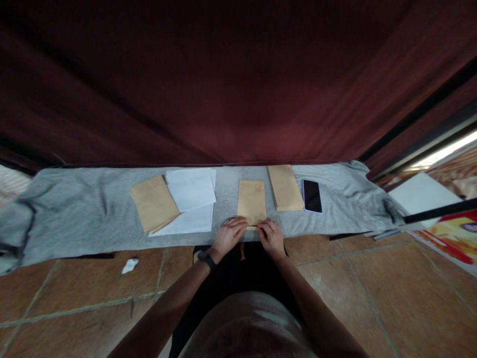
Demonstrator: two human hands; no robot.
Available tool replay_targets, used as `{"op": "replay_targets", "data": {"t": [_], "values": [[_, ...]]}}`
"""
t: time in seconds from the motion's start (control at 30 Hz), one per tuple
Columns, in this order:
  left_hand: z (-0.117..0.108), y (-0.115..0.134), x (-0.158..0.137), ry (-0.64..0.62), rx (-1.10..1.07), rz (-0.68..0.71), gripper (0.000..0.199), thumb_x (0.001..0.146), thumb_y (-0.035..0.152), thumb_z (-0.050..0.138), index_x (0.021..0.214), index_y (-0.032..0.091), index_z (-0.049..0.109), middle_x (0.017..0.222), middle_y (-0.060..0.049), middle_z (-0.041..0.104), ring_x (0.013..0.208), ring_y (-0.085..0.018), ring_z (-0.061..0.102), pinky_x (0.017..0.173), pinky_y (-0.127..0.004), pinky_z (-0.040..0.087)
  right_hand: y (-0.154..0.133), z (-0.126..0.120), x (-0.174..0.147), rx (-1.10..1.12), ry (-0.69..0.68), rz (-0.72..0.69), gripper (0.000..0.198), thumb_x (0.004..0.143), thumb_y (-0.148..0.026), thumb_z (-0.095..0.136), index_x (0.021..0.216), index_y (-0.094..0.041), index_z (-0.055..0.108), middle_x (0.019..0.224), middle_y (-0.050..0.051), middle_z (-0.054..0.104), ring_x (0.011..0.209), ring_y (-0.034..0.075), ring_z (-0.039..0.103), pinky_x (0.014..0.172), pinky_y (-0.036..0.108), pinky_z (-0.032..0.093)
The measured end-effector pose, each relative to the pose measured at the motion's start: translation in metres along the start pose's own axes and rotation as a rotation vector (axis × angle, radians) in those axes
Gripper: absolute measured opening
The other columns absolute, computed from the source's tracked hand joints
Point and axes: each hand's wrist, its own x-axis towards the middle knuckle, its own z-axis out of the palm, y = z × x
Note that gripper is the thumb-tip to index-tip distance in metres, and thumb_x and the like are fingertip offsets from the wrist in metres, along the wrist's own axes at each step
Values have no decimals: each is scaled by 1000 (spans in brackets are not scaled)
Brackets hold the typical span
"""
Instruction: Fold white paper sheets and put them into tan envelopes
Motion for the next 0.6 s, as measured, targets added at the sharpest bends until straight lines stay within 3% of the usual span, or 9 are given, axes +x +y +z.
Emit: {"op": "replay_targets", "data": {"t": [0.4,0.6], "values": [[3,9,-1,45,8,-71,27,103,29,44,117,23,67,122,-6,70,116,-21,63,103,-43,51,-3,0,0,-29,38,-10,21,100,-26,49,110,-24,67,110,9,67,105,25,61,92,44,51],[8,12,-4,65,31,-92,28,103,25,40,116,22,65,121,-6,70,116,-21,62,103,-42,51,-40,14,-13,-27,-85,-139,44,100,-19,43,143,-20,49,141,13,57,135,27,49,114,53,41]]}}
